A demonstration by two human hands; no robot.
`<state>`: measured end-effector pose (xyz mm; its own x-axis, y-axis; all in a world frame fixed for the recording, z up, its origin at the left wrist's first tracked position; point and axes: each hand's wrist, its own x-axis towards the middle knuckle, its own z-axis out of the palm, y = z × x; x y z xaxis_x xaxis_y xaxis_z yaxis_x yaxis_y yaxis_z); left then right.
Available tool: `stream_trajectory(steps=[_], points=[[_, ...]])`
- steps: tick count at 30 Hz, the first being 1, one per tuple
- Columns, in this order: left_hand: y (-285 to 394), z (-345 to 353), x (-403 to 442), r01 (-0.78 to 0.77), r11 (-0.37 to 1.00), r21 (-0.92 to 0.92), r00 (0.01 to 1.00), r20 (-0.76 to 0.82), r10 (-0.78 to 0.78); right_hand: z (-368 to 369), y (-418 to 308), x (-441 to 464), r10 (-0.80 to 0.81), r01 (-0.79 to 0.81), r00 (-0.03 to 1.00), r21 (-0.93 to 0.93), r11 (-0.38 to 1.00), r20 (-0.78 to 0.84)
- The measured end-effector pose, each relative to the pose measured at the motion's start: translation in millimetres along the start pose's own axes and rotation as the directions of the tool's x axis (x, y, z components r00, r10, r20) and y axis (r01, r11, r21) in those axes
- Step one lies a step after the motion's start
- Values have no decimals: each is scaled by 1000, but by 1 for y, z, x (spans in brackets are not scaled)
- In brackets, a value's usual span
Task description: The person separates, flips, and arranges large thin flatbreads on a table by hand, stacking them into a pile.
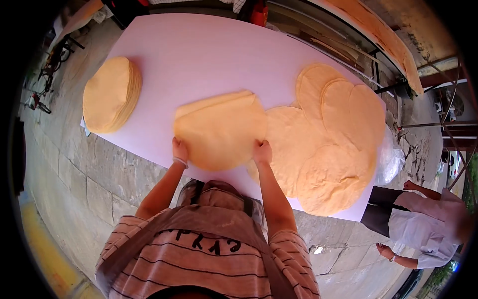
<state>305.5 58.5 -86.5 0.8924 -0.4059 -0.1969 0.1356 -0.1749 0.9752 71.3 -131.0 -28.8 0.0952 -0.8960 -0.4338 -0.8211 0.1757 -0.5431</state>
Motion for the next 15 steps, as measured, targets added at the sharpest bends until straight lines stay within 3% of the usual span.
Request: stream_trajectory(steps=[2,3,5,7,9,11,12,13,15], points=[[4,-3,-2,144,985,-100,985,108,-133,4,6,4,-114,107,993,-146,983,-39],[8,-4,-4,216,965,-147,968,165,-191,10,9,3,-216,186,959,-167,968,-184],[33,-8,-9,333,924,-189,918,291,-271,14,7,1,-107,136,938,64,989,-330],[78,-8,-14,394,893,-220,884,358,-302,17,4,-4,48,-6,993,343,939,-113],[117,-11,-14,427,866,-260,869,384,-313,16,4,-9,154,-217,975,538,815,160],[140,-29,-2,479,822,-310,838,440,-323,-1,10,0,125,-334,914,542,771,386],[154,-44,2,533,771,-347,811,467,-351,-6,21,14,117,-521,836,710,473,536],[168,-62,9,585,719,-376,781,501,-373,-22,-7,0,150,-587,805,737,335,574],[182,-94,22,684,604,-409,711,557,-429,-47,-29,-6,-216,-652,680,712,260,701]])
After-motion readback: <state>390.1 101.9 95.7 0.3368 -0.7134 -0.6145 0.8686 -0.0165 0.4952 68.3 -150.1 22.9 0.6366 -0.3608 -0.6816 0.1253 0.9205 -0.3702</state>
